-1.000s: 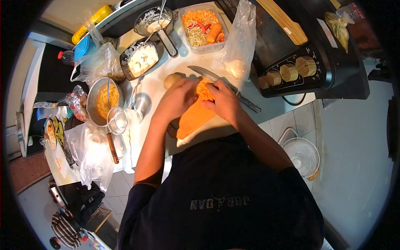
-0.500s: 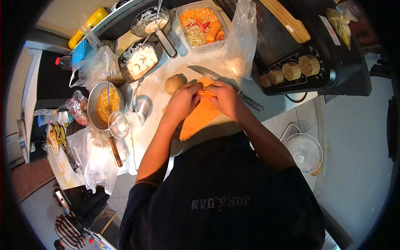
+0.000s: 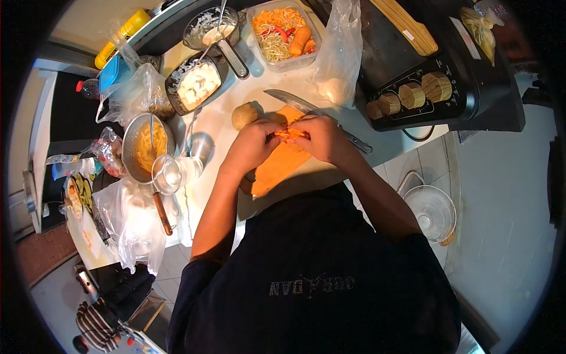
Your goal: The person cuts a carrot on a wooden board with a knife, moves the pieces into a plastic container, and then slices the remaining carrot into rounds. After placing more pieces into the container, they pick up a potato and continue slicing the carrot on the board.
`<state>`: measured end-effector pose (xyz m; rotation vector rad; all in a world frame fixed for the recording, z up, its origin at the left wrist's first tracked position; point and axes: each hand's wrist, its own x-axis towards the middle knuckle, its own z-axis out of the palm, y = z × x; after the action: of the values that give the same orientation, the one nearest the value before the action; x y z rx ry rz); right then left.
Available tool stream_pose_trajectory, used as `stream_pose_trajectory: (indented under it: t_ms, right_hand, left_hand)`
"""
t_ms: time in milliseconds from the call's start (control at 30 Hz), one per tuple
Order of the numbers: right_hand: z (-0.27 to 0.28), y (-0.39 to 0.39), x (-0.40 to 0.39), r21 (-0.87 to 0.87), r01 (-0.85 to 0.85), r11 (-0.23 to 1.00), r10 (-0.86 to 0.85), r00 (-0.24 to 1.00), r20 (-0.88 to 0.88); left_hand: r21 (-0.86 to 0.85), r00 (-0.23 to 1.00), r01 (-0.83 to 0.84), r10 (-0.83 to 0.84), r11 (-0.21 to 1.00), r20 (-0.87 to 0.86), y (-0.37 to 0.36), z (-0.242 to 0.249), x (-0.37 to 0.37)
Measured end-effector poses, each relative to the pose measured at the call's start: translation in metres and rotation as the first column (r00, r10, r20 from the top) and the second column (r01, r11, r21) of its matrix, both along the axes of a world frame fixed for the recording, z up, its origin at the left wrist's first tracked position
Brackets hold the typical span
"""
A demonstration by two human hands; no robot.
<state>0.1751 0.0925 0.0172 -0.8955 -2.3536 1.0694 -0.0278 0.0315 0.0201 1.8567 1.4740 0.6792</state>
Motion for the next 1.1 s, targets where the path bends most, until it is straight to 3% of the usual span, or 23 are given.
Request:
stream_pose_trajectory:
  t_ms: [267,333,400,533,667,767,1033,1100]
  right_hand:
    - [0.005,-0.001,-0.002,0.046,0.027,0.999,-0.027,1.000,-0.002]
    - [0.008,0.000,-0.001,-0.017,0.010,1.000,-0.011,1.000,-0.018]
    - [0.010,-0.001,0.000,-0.023,0.019,1.000,-0.020,1.000,-0.013]
    - [0.015,0.001,0.001,0.001,-0.026,1.000,0.026,0.999,0.044]
    - [0.015,0.001,0.001,0.007,-0.024,1.000,0.024,1.000,0.003]
    - [0.022,0.001,0.002,-0.046,-0.024,0.999,0.027,0.997,0.069]
    - [0.029,0.012,0.000,-0.354,0.035,0.935,-0.040,0.999,-0.006]
    - [0.022,0.031,-0.003,-0.387,0.029,0.922,-0.047,0.998,-0.036]
  left_hand:
    - [-0.046,0.999,-0.047,0.046,0.998,-0.027,-0.001,0.010,0.000]
    - [-0.079,0.998,-0.045,0.041,0.996,-0.055,0.000,0.018,0.000]
    - [-0.130,0.998,-0.058,0.062,0.990,0.029,-0.001,0.021,0.000]
    - [-0.070,0.998,-0.031,0.034,0.997,0.054,0.000,0.021,-0.003]
    - [-0.129,0.999,-0.017,0.022,0.992,0.044,-0.001,0.034,-0.003]
    - [-0.125,0.998,0.003,0.006,0.992,0.068,-0.001,0.034,-0.007]
    - [-0.212,0.988,-0.011,0.043,0.977,0.146,0.012,0.044,-0.013]
    - [-0.069,0.981,-0.036,0.048,0.997,0.188,0.023,0.048,-0.015]
